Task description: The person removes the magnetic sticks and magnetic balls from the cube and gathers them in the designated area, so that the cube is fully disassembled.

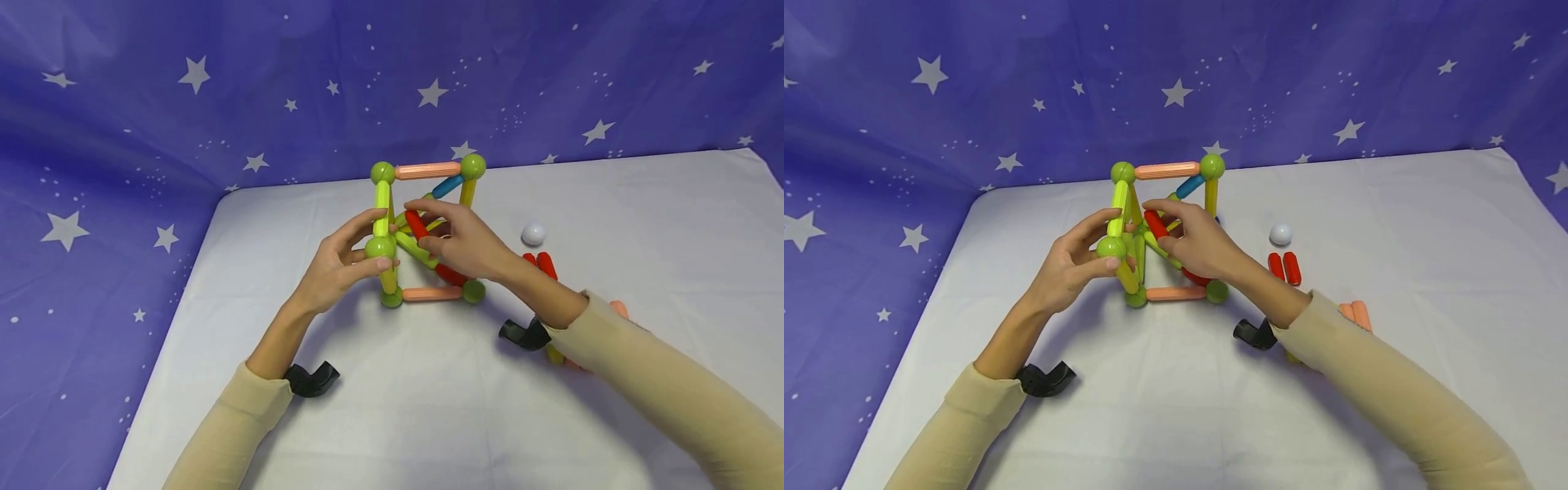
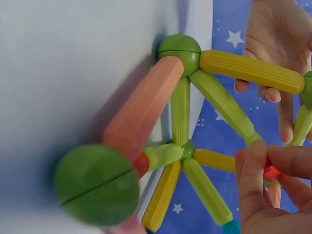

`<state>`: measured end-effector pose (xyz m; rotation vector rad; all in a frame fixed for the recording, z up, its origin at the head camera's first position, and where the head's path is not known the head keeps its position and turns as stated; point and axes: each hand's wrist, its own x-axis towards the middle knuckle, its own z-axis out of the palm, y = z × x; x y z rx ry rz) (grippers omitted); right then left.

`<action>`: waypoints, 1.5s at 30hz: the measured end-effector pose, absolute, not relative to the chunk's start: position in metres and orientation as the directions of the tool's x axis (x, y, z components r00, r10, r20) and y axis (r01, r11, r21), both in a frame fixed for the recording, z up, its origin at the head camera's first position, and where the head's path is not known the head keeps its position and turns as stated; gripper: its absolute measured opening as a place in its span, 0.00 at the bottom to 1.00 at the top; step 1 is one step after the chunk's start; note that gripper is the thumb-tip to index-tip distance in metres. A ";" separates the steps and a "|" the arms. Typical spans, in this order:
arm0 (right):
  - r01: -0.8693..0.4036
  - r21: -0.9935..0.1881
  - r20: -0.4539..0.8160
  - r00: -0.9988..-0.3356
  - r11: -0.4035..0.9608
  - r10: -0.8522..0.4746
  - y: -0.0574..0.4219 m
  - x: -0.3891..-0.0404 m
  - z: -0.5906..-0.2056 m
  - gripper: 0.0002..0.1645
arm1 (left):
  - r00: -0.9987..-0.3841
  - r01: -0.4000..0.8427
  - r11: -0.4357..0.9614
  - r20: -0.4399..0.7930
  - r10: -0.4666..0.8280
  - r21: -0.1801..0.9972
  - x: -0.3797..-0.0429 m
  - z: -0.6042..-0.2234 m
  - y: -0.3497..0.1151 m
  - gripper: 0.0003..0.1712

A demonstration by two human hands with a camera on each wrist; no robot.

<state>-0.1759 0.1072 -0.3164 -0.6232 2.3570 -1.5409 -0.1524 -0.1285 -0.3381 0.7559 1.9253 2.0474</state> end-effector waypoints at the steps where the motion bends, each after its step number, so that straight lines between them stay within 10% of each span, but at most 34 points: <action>1: -0.206 -0.912 0.011 -0.877 0.356 -0.480 0.112 -0.174 -0.317 0.31 | -0.839 0.177 -0.113 0.210 0.503 0.978 -0.152 -0.338 -0.128 0.38; 23: -0.227 -0.650 -0.103 -0.919 0.726 -0.380 0.256 -0.142 -0.328 0.31 | -0.834 0.167 -0.120 0.205 0.512 0.979 -0.152 -0.338 -0.131 0.39; 45: -0.174 -0.586 -0.224 -0.904 0.792 -0.365 0.284 -0.149 -0.353 0.31 | -0.850 0.138 -0.100 0.170 0.499 0.985 -0.147 -0.337 -0.132 0.40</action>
